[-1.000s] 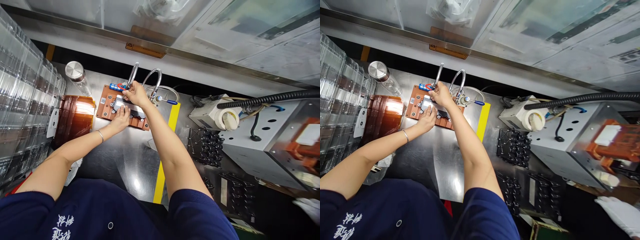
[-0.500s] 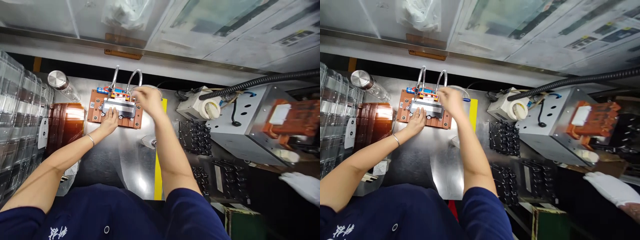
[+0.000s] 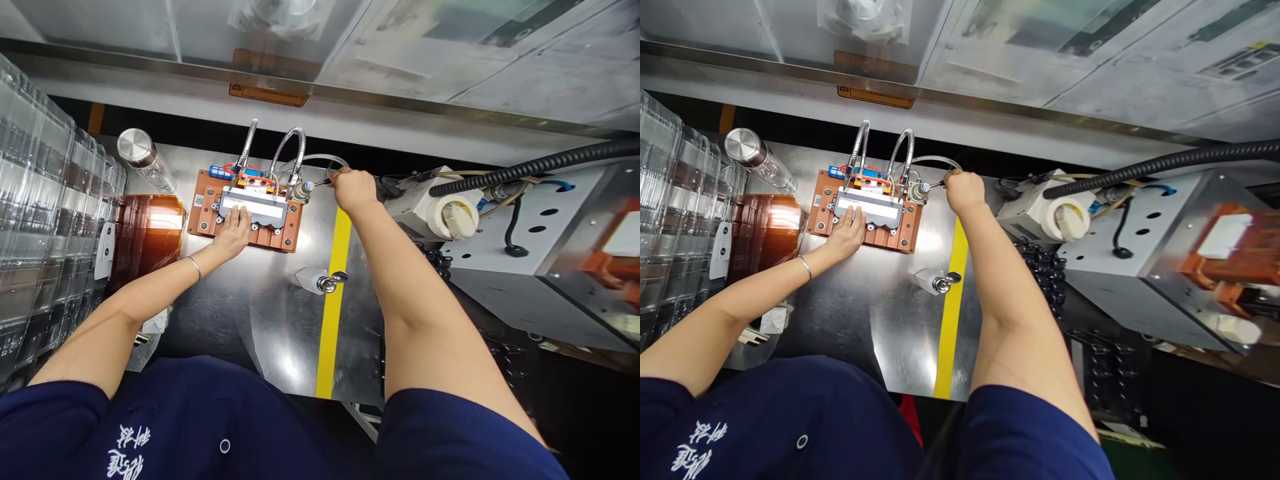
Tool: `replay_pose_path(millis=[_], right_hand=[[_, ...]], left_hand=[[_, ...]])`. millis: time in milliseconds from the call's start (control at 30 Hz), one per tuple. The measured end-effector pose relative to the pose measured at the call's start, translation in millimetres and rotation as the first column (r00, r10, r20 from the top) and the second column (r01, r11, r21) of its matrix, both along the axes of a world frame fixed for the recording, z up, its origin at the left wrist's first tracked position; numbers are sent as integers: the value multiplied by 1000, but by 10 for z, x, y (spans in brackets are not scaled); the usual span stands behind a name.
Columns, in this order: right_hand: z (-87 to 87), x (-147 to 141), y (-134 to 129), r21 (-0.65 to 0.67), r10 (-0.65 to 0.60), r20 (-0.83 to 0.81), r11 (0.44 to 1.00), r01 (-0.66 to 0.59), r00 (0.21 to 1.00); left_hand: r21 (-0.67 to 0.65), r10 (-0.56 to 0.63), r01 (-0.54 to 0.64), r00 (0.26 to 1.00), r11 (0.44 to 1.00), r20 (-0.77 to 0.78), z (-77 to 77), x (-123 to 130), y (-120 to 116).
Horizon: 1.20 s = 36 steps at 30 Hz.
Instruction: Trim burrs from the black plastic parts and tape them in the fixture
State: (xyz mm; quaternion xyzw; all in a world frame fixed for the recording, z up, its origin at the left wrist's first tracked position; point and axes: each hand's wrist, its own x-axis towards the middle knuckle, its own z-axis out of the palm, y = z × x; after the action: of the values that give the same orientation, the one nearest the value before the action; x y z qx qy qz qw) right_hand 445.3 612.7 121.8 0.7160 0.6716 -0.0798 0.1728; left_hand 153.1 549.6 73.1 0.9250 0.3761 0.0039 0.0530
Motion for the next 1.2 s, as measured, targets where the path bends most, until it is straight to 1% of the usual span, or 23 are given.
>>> replay_pose_path(millis=[133, 233, 367, 500, 667, 733, 833, 900, 967, 1000, 1033, 1067, 1100, 1133, 1167, 1200], right_hand=[[-33, -28, 175, 11, 58, 47, 998, -59, 997], [-35, -56, 230, 10, 73, 66, 997, -74, 995], [-55, -48, 204, 33, 58, 57, 998, -60, 997], [-117, -7, 180, 65, 28, 6, 997, -28, 1000], [-171, -8, 96, 120, 8, -68, 993, 0, 998], [-166, -32, 8, 123, -19, -69, 992, 28, 997], [-129, -61, -145, 87, -98, -37, 991, 101, 994], [-86, -70, -224, 52, -152, -31, 987, 154, 988], [-38, -101, -278, 57, -217, -51, 974, 220, 975], [-19, -140, -303, 87, -259, -75, 960, 265, 963], [-8, -202, -333, 132, -299, -118, 940, 313, 947], [-10, -288, -371, 181, -330, -185, 914, 362, 926], [-26, -400, -422, 212, -348, -283, 886, 413, 894], [-57, -533, -486, 208, -357, -419, 857, 471, 835], [-100, -683, -566, 170, -354, -562, 835, 523, 748], [-150, -840, -662, 96, -347, -697, 822, 561, 628]], left_hand=[[-29, 16, -16, 1000, 999, 13, 6, 0, 7], [-29, 26, -26, 1000, 999, 8, 34, 12, 5], [-44, 49, -49, 999, 998, 13, 79, 43, -5], [-65, 65, -63, 998, 996, 25, 108, 57, -4], [-90, 79, -75, 996, 993, 38, 70, 34, 23], [-93, 86, -82, 995, 992, 46, 42, 34, 27], [-99, 105, -99, 993, 990, 55, 29, 53, 10], [-108, 113, -105, 991, 989, 70, 55, 56, 4], [-130, 116, -102, 987, 986, 107, 106, 25, 34], [-139, 137, -117, 981, 983, 141, 136, -7, 71], [-141, 183, -158, 966, 977, 181, 165, -47, 122], [-139, 255, -228, 941, 964, 223, 189, -92, 186], [-142, 351, -325, 901, 935, 254, 207, -137, 258], [-159, 458, -430, 847, 889, 268, 217, -177, 328], [-190, 555, -522, 790, 832, 261, 221, -210, 387], [-234, 626, -581, 742, 779, 242, 222, -236, 425]])
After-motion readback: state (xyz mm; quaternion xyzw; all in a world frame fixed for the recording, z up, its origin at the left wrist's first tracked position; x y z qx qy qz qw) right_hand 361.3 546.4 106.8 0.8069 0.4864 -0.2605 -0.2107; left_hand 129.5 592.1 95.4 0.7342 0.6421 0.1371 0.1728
